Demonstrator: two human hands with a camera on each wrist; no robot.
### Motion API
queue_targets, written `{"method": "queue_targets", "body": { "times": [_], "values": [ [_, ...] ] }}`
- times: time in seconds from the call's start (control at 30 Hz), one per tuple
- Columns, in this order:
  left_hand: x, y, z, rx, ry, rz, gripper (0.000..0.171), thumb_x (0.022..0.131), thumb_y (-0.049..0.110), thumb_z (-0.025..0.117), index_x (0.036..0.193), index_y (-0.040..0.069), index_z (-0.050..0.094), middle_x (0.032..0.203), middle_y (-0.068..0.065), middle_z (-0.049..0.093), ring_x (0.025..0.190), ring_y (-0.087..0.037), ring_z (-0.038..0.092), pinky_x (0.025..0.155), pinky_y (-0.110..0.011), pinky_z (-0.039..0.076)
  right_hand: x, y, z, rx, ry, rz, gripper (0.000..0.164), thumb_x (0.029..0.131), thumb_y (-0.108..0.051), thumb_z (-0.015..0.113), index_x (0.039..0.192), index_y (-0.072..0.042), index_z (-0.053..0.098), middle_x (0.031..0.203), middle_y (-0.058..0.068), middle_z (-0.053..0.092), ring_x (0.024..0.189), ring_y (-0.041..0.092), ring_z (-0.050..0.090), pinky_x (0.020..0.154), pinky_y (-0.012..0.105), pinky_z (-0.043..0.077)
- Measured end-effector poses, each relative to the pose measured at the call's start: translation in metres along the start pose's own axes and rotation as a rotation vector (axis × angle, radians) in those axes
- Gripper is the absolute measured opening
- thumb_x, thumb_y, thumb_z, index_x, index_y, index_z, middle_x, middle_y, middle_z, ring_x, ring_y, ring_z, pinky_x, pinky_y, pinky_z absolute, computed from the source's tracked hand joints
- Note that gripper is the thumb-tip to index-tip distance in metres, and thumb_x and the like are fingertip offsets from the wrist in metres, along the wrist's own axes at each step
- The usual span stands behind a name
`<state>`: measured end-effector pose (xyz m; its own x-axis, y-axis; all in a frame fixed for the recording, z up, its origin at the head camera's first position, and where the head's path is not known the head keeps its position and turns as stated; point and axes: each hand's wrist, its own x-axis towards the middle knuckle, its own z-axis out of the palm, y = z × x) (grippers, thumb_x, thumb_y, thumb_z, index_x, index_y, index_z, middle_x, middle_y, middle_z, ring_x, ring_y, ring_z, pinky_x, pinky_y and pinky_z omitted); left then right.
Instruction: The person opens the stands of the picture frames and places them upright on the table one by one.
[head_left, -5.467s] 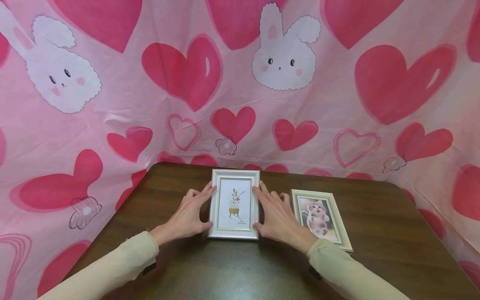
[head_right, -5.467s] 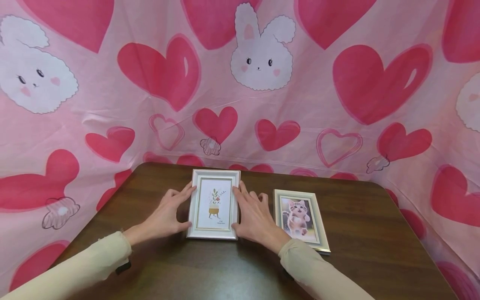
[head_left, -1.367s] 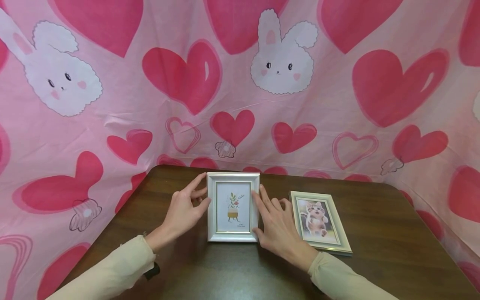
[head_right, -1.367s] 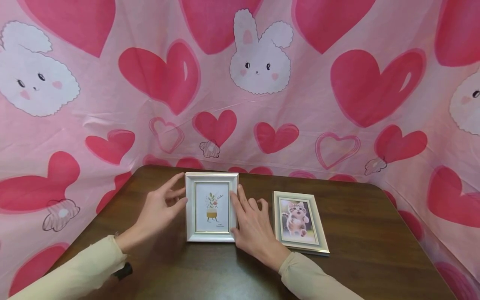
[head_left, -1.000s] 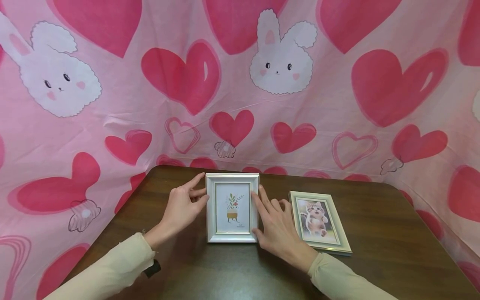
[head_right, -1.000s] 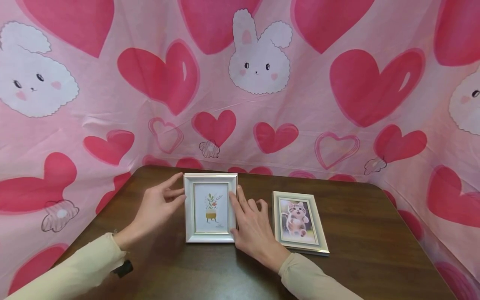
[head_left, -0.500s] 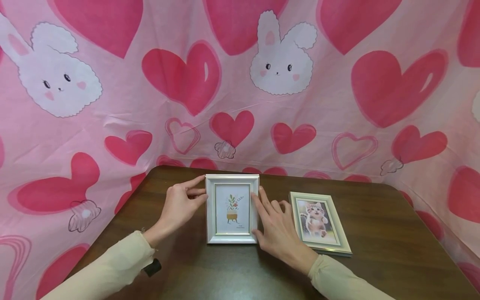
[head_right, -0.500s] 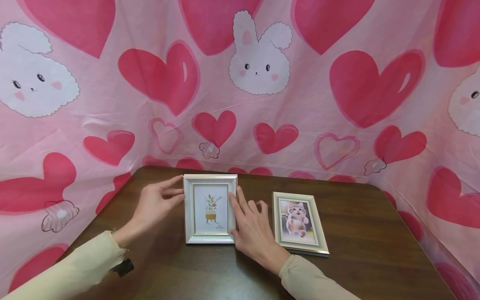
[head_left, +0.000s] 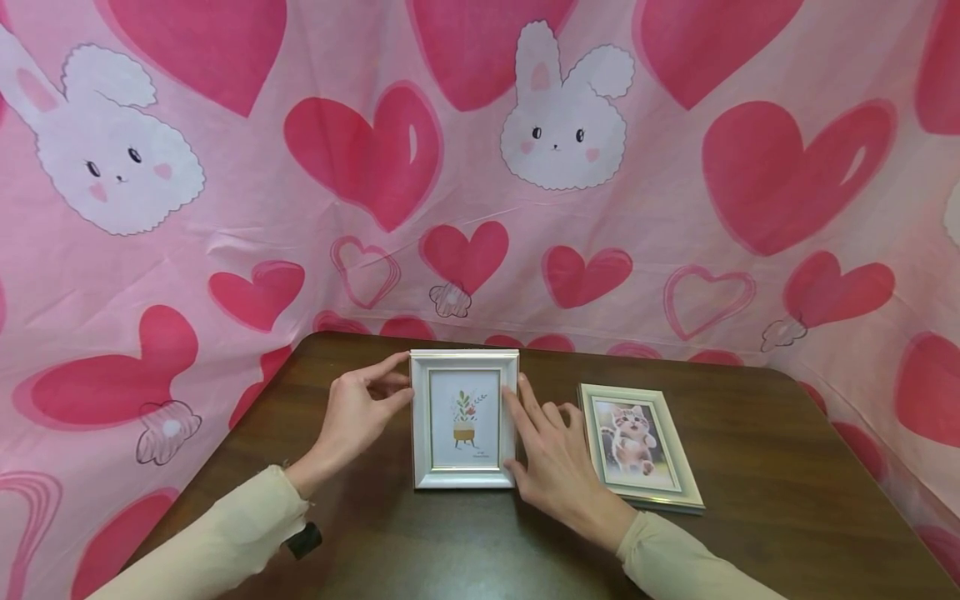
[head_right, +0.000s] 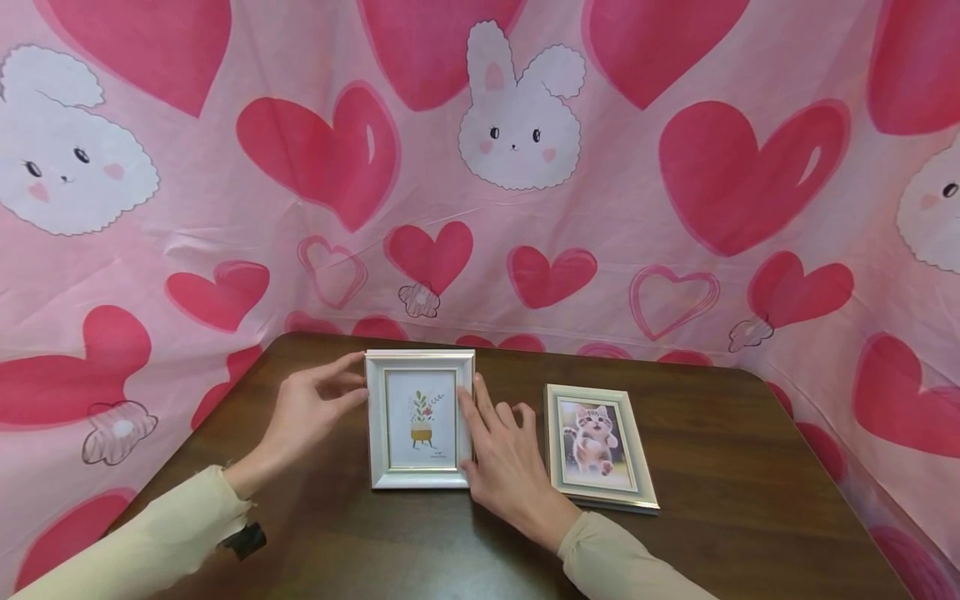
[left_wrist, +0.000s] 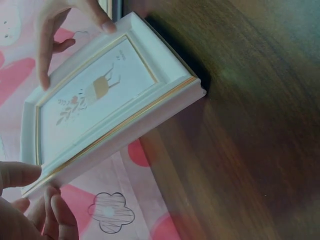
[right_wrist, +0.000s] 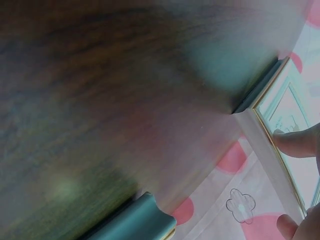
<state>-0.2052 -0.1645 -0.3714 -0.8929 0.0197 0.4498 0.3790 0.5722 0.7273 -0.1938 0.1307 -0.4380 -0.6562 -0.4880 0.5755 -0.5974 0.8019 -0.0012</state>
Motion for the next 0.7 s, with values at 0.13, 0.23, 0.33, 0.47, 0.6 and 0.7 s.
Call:
{"method": "queue_targets", "body": {
  "times": [0.13,0.23,0.33,0.47,0.6,0.7],
  "values": [
    [0.000,-0.005,0.002,-0.026,-0.010,0.029,0.056,0.085,0.000,0.085,0.138,0.009,0.071,0.108,-0.007,0.075,0.086,-0.023,0.070,0.077,-0.040,0.061,-0.001,0.000,0.000,-0.004,0.002,-0.002,0.116,0.070,-0.038,0.097,0.164,-0.009,0.035,0.168,0.019,0.033,0.099,0.028,0.055,0.098,0.059,0.036],
    [0.000,-0.009,0.003,-0.072,-0.009,0.048,0.056,0.086,-0.003,0.084,0.139,0.010,0.070,0.120,-0.010,0.072,0.098,-0.026,0.071,0.082,-0.050,0.061,-0.002,0.000,0.000,-0.008,0.005,-0.006,0.116,0.070,-0.038,0.097,0.164,-0.009,0.035,0.168,0.019,0.033,0.099,0.028,0.055,0.098,0.059,0.036],
    [0.000,-0.012,0.003,-0.134,-0.009,0.061,0.055,0.087,-0.005,0.082,0.139,0.009,0.070,0.125,-0.010,0.073,0.105,-0.029,0.072,0.087,-0.052,0.060,-0.003,0.000,0.000,-0.011,0.011,-0.010,0.116,0.070,-0.038,0.097,0.164,-0.009,0.036,0.167,0.019,0.033,0.099,0.028,0.055,0.098,0.059,0.036],
    [0.000,-0.013,0.004,-0.184,-0.010,0.058,0.051,0.090,-0.002,0.081,0.138,0.009,0.071,0.122,-0.010,0.076,0.108,-0.028,0.074,0.091,-0.049,0.058,-0.003,0.001,0.001,-0.014,0.026,-0.022,0.116,0.069,-0.038,0.097,0.163,-0.008,0.037,0.167,0.019,0.033,0.098,0.028,0.055,0.098,0.059,0.036],
    [0.001,-0.013,0.005,-0.214,-0.004,0.051,0.048,0.090,-0.001,0.082,0.136,0.007,0.072,0.120,-0.012,0.076,0.108,-0.029,0.074,0.092,-0.049,0.057,-0.004,0.002,0.001,-0.015,0.039,-0.032,0.115,0.069,-0.038,0.097,0.163,-0.008,0.037,0.167,0.019,0.033,0.097,0.028,0.054,0.097,0.059,0.036],
    [0.002,-0.013,0.006,-0.228,-0.001,0.053,0.047,0.089,-0.003,0.082,0.134,0.006,0.072,0.118,-0.013,0.076,0.108,-0.035,0.073,0.091,-0.047,0.058,-0.004,0.002,0.001,-0.015,0.038,-0.033,0.115,0.069,-0.038,0.097,0.163,-0.008,0.037,0.168,0.019,0.033,0.097,0.028,0.054,0.097,0.059,0.036]
  ]
}}
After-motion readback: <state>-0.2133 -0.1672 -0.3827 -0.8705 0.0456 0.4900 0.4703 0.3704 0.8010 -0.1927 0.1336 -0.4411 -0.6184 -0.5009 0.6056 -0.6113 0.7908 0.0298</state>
